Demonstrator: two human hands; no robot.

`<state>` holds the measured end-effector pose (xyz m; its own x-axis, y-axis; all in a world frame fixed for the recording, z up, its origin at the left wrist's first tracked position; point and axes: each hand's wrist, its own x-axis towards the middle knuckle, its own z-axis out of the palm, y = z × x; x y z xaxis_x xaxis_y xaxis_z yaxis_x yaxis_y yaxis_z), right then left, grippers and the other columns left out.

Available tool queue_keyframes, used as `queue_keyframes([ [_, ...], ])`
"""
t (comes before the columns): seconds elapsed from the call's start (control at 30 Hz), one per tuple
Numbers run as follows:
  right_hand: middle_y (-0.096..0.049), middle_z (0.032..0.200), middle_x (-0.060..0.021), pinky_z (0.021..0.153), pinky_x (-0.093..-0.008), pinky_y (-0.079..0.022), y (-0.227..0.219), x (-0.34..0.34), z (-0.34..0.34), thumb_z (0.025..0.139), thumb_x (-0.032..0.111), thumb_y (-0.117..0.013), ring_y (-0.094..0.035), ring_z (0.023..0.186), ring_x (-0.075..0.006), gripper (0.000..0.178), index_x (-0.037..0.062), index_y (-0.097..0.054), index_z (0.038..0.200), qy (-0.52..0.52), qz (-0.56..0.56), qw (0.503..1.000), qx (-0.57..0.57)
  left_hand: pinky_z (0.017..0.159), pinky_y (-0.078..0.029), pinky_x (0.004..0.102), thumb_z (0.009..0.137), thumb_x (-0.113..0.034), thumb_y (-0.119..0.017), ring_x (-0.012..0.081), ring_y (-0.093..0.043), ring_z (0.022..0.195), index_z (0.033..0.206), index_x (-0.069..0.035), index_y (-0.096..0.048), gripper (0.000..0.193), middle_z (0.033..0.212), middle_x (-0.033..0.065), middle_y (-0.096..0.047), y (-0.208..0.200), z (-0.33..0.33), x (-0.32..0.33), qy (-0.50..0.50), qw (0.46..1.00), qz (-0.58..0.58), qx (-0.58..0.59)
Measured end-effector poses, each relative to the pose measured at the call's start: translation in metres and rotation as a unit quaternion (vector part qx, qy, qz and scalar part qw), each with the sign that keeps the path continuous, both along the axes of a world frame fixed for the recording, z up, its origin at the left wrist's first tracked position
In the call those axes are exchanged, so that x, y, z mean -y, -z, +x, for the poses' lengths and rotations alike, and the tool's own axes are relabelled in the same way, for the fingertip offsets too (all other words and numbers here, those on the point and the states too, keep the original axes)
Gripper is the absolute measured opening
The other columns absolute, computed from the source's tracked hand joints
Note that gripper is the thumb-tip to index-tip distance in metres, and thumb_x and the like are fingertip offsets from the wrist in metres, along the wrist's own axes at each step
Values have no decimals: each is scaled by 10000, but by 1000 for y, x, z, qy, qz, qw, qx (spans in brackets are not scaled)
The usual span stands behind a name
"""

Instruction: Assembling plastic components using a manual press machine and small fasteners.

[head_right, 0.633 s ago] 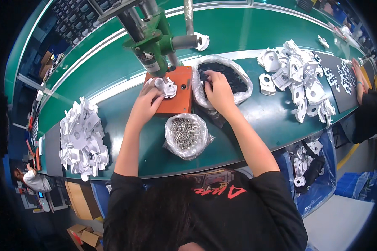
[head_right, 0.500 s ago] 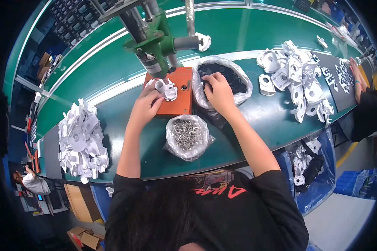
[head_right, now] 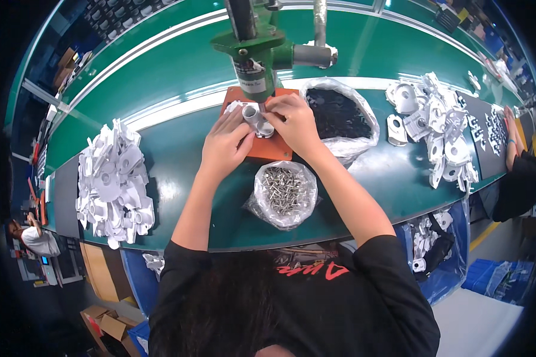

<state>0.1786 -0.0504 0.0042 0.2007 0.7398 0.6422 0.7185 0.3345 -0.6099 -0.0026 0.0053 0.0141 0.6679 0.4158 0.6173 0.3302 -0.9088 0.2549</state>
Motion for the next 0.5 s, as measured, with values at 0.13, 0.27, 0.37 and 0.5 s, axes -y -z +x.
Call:
queue_keyframes([
  [0.13, -659, 885, -60, 760, -321, -472, -2, 0, 0, 734, 107, -720, -579, 865, -211, 160, 18, -709, 867, -30, -31, 999, 29, 975, -414, 416, 812, -158, -586, 327, -553, 1114, 820, -49, -575, 110, 1145, 183, -600, 1, -1, -2, -4, 1000, 2, 1],
  [0.27, -677, 907, -85, 778, -292, -478, -1, 10, 1, 764, 61, -680, -591, 875, -194, 182, 34, -715, 941, -47, -24, 994, 94, 973, -418, 417, 811, -154, -586, 329, -556, 1111, 820, -52, -574, 103, 1144, 186, -601, 6, -2, -3, -7, 1000, 9, 3],
  [0.37, -685, 913, -97, 764, -293, -484, -3, 16, 0, 773, 43, -656, -602, 858, -204, 178, 19, -704, 942, -42, -18, 995, 89, 974, -419, 418, 809, -154, -589, 330, -556, 1112, 823, -54, -574, 102, 1145, 188, -601, 4, -2, -2, -8, 1000, 7, 3],
  [0.5, -683, 914, -102, 739, -297, -497, -4, 9, 2, 781, 39, -647, -620, 831, -216, 139, -10, -690, 904, -30, -31, 999, 9, 977, -417, 419, 806, -158, -596, 331, -554, 1112, 827, -56, -574, 106, 1149, 188, -600, 4, -2, -1, -8, 1000, 5, -2],
])
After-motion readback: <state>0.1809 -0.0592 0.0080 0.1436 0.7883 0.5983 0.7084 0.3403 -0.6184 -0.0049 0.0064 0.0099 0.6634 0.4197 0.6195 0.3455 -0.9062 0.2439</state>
